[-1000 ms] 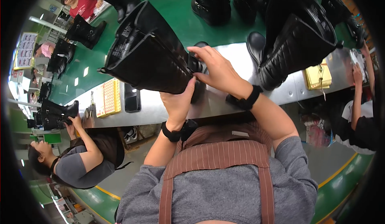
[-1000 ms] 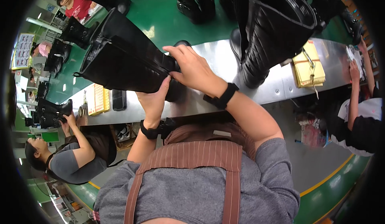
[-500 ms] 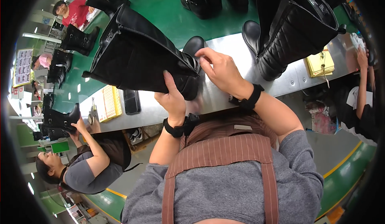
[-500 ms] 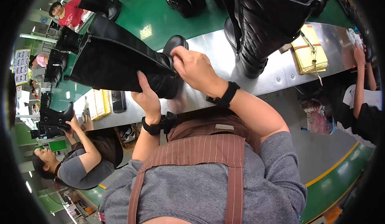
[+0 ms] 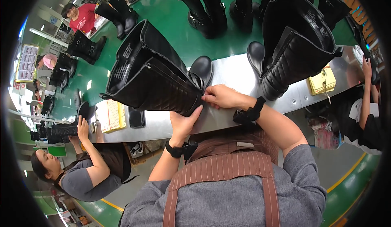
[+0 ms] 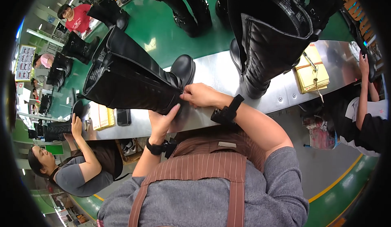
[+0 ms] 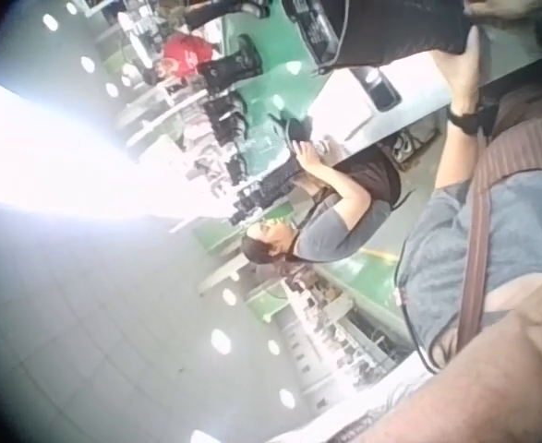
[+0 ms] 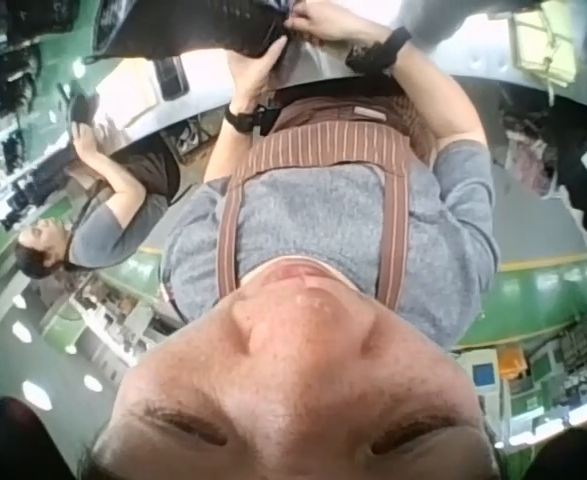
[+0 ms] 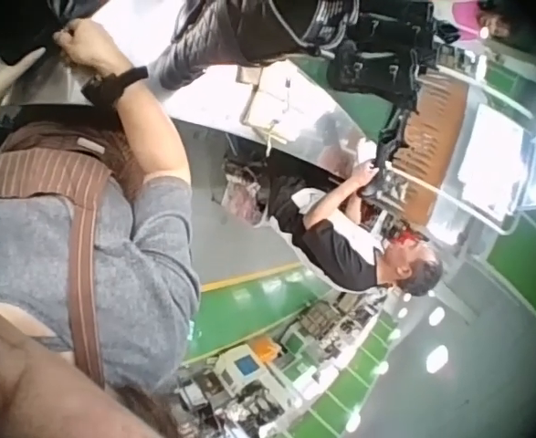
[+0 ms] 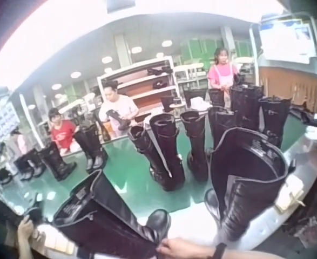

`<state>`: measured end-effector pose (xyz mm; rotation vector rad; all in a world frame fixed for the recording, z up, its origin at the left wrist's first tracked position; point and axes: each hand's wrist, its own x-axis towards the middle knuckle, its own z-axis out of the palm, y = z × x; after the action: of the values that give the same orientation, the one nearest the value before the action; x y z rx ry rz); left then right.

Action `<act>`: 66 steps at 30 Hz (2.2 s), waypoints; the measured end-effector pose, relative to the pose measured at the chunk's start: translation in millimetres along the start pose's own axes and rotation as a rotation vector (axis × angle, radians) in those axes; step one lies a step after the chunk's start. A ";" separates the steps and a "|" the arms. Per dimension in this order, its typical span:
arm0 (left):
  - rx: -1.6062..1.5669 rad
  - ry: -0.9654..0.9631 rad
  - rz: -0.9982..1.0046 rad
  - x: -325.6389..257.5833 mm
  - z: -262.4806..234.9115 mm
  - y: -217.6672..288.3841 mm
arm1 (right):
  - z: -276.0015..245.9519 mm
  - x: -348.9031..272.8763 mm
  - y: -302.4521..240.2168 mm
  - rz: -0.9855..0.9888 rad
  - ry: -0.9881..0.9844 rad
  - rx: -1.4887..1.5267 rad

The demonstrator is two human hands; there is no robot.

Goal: The recorder is inspecting and adjusting the zippers and straps on a pair of black quilted boots on an assembly line.

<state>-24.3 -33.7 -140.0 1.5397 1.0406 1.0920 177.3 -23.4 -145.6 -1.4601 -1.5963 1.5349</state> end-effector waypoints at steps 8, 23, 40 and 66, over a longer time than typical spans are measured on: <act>0.088 0.069 -0.038 -1.3 4.7 -3.6 | -0.4 -11.3 -40.8 0.050 -0.021 0.465; 0.103 0.247 0.577 33.7 -18.3 75.4 | -20.7 -24.3 -102.9 -0.372 -0.007 0.409; -0.018 0.445 0.580 57.7 -4.0 103.7 | -38.9 -54.0 -152.6 -1.098 0.870 -0.318; -0.073 0.488 0.540 68.1 -15.3 98.0 | -73.6 -53.6 -159.7 -0.770 1.270 -0.379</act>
<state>-11.7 16.1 -31.2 1.5733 0.8952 1.9292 202.8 -10.1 36.0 -1.2569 -1.3004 -0.2005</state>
